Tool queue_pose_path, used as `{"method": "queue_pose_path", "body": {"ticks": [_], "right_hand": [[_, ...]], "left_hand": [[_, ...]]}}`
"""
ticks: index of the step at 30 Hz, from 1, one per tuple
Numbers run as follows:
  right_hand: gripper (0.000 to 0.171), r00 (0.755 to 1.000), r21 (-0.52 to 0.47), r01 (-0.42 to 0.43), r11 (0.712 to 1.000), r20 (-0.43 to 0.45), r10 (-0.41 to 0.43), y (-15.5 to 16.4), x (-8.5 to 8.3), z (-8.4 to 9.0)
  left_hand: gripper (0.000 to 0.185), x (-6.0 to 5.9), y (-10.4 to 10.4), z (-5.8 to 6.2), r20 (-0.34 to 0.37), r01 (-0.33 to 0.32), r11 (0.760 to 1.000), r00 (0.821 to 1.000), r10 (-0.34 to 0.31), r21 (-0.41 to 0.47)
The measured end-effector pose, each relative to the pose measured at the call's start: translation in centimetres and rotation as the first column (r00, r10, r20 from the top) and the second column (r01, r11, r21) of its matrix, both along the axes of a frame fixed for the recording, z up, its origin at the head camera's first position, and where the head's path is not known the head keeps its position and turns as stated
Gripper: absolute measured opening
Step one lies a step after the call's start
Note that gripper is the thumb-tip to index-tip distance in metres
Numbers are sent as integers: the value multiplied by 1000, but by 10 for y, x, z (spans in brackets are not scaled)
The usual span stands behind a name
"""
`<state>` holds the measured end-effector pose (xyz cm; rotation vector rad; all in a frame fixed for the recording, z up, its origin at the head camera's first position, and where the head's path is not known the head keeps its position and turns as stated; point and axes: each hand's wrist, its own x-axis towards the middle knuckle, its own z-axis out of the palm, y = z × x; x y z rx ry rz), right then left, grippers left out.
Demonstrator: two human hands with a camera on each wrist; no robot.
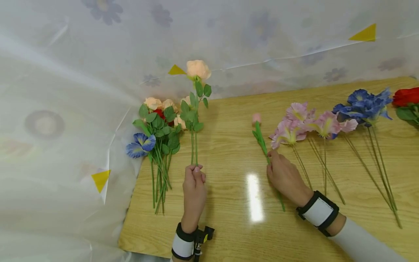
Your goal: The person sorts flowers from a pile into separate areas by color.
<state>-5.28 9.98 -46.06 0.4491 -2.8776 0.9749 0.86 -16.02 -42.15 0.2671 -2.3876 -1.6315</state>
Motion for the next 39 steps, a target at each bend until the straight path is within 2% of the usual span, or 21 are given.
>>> {"method": "queue_pose_path", "body": {"ticks": [7, 13, 17, 20, 22, 24, 25, 26, 27, 29, 31, 32, 33, 34, 36, 39], "right_hand": [[28, 999, 68, -6, 998, -45, 9, 1, 1, 1], [19, 1000, 113, -4, 994, -25, 7, 3, 1, 2], [20, 1000, 146, -3, 989, -28, 7, 3, 1, 1], [24, 999, 176, 10, 984, -52, -1, 1, 1, 0], [26, 999, 140, -5, 990, -48, 11, -1, 1, 0], [29, 998, 16, -60, 998, 11, 60, -6, 0, 4], [32, 993, -74, -98, 992, 54, 102, -10, 0, 8], [34, 981, -188, -135, 973, 109, 158, -13, 0, 12], [37, 962, -307, -158, 938, 165, 216, -18, 0, 17], [38, 912, -512, -164, 843, 246, 327, -28, 0, 28], [38, 876, -641, -147, 754, 269, 400, -36, 2, 38], [36, 866, -681, -139, 719, 268, 421, -40, 2, 42], [35, 867, -702, -136, 699, 258, 427, -43, 3, 46], [33, 871, -713, -132, 689, 248, 423, -46, 3, 49], [30, 891, -705, -135, 696, 221, 397, -49, 4, 53], [24, 921, -652, -138, 745, 192, 338, -50, 4, 55]], "left_hand": [[25, 2, 18, -4, 49, 67, 998, 997, -66, -5], [25, 5, 32, -19, 89, 135, 989, 988, -130, -60], [22, 8, 40, -26, 47, 157, 984, 987, -154, -86], [23, 9, 44, -26, 35, 173, 982, 985, -171, -75], [24, 10, 48, -25, 50, 186, 981, 982, -183, -56], [26, 11, 51, -23, 80, 202, 979, 977, -200, -21], [26, 11, 53, -22, 86, 209, 978, 974, -208, -7], [26, 11, 55, -21, 89, 216, 976, 972, -216, 10], [26, 12, 56, -20, 87, 223, 975, 971, -223, 20], [26, 13, 61, -18, 68, 244, 969, 967, -247, 45], [25, 14, 65, -16, 37, 284, 955, 957, -288, 81], [25, 15, 68, -15, 19, 311, 946, 949, -314, 97], [24, 15, 70, -15, 1, 337, 936, 941, -339, 105], [24, 16, 72, -15, -16, 363, 924, 931, -364, 118], [23, 17, 74, -15, -38, 405, 905, 914, -403, 129], [24, 17, 71, -14, -10, 419, 904, 907, -420, 85]]}}
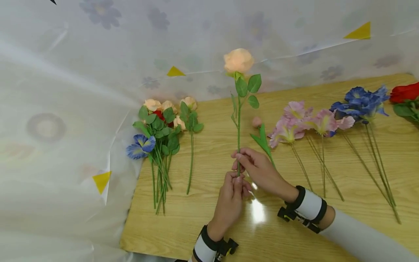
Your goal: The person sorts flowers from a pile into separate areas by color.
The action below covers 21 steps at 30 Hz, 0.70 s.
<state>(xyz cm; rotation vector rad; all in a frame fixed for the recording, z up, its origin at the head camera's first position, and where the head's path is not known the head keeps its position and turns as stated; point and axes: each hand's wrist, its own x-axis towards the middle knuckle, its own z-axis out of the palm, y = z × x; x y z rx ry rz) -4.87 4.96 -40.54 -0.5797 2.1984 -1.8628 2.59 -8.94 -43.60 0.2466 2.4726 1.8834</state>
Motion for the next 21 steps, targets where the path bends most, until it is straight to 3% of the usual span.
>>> {"method": "queue_pose_path", "body": {"ticks": [4, 6, 7, 8, 10, 13, 15, 16, 18, 21], "right_hand": [[22, 1000, 72, 1, 997, 12, -2, 2, -4, -3], [23, 998, 94, -21, 995, 55, 16, 3, -7, -7], [23, 997, 107, -35, 994, 79, 26, 4, -8, -9], [24, 994, 125, -47, 991, 105, 34, 5, -9, -11], [24, 991, 167, -67, 984, 129, 46, 7, -9, -16], [23, 990, 249, -90, 964, 127, 60, 8, -7, -23], [23, 991, 292, -100, 951, 117, 69, 8, -7, -27], [23, 990, 310, -105, 945, 118, 72, 8, -6, -29], [23, 990, 339, -109, 934, 124, 70, 7, -6, -31], [22, 985, 352, -118, 928, 158, 65, 5, -6, -35]], "left_hand": [[29, -5, -18, 0, 39, -78, 987, 996, 84, -140], [31, -10, -32, 1, 7, -163, 954, 985, 170, -250], [32, -13, -39, 0, -21, -214, 924, 975, 219, -316], [32, -16, -48, 0, -57, -265, 883, 963, 264, -387], [33, -20, -65, -3, -121, -356, 775, 931, 346, -522], [38, -22, -88, -9, -178, -425, 610, 888, 423, -669], [42, -22, -100, -14, -173, -433, 547, 870, 461, -717], [42, -22, -104, -16, -165, -428, 529, 866, 472, -733], [41, -22, -111, -21, -144, -410, 517, 867, 478, -752], [34, -22, -117, -25, -101, -375, 542, 878, 467, -752]]}}
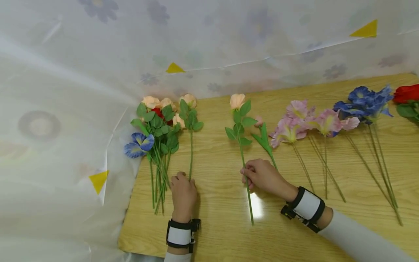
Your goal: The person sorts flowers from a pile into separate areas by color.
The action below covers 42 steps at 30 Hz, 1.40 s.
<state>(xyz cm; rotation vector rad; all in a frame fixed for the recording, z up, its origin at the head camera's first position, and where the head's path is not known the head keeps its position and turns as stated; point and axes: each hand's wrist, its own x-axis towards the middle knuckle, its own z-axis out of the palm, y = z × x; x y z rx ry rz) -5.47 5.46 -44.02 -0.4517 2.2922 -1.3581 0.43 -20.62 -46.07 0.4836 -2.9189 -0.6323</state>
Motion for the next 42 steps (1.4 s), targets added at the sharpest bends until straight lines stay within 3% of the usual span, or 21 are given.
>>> {"method": "queue_pose_path", "body": {"ticks": [5, 11, 16, 22, 26, 31, 35, 39, 42], "right_hand": [[18, 999, 12, -37, 999, 40, 37, -3, 2, -6], [18, 1000, 142, -11, 990, 24, 8, 3, 4, -12], [18, 1000, 161, 6, 987, 28, -11, 6, 4, -13], [18, 998, 231, 33, 972, -67, -18, 7, 4, -11], [21, 991, 217, 49, 975, -129, -21, 6, 2, -9], [24, 996, 104, 47, 993, -78, -39, 3, 0, -1], [25, 999, -30, 44, 999, -27, -45, -2, 0, 6], [30, 996, -213, 46, 976, 87, -29, -7, 0, 19], [32, 988, -323, 64, 944, 157, -13, -11, 0, 30]], "left_hand": [[20, 1, -6, 0, 2, 26, 999, 1000, -26, 28], [13, -2, -4, 2, 14, 68, 989, 997, -70, 135], [15, -3, 1, 8, -22, 32, 970, 999, -28, 241], [21, -1, 5, 13, -42, 17, 903, 999, 1, 429], [24, 2, 9, 19, -80, 38, 852, 997, 4, 522], [26, 3, 16, 29, -193, 126, 807, 981, -15, 577], [27, 5, 24, 37, -242, 167, 748, 970, -9, 642], [22, 8, 37, 42, -267, 206, 680, 964, -16, 703], [19, 8, 49, 43, -301, 258, 649, 953, -47, 716]]}}
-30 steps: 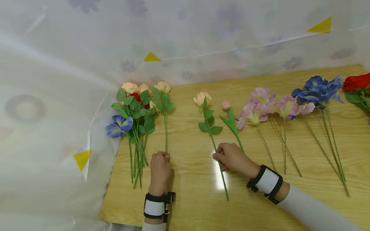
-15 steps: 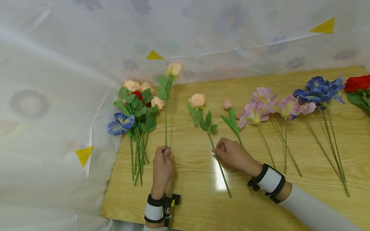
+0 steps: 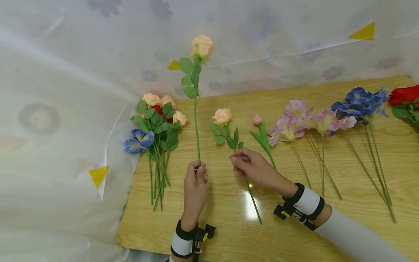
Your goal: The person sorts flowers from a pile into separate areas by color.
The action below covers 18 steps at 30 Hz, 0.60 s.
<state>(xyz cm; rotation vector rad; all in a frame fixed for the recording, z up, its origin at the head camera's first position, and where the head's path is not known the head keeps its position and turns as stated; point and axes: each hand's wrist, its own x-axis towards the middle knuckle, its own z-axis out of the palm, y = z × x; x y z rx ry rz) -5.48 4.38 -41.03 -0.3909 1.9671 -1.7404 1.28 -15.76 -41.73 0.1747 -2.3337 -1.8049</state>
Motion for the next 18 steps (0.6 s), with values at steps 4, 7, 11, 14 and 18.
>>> {"method": "queue_pose_path", "body": {"ticks": [4, 7, 11, 14, 18], "right_hand": [[35, 1000, -94, 1, 996, 12, 0, -3, 0, 12], [36, 1000, -118, 1, 993, -23, -4, -3, 1, 18], [37, 997, -123, 6, 992, -78, -16, -4, 1, 23], [37, 994, -149, 3, 989, -106, -19, -5, 3, 24], [34, 989, -184, -5, 983, -144, -22, -7, 6, 26]], "left_hand": [[18, 0, 16, 1, -34, 65, 998, 997, -64, 26], [18, 1, 26, 1, -43, 113, 992, 993, -111, 49], [16, 3, 37, -1, -59, 169, 982, 985, -165, 89], [16, 5, 43, -3, -75, 215, 971, 975, -207, 109], [18, 7, 49, -4, -85, 264, 959, 963, -256, 99]]}}
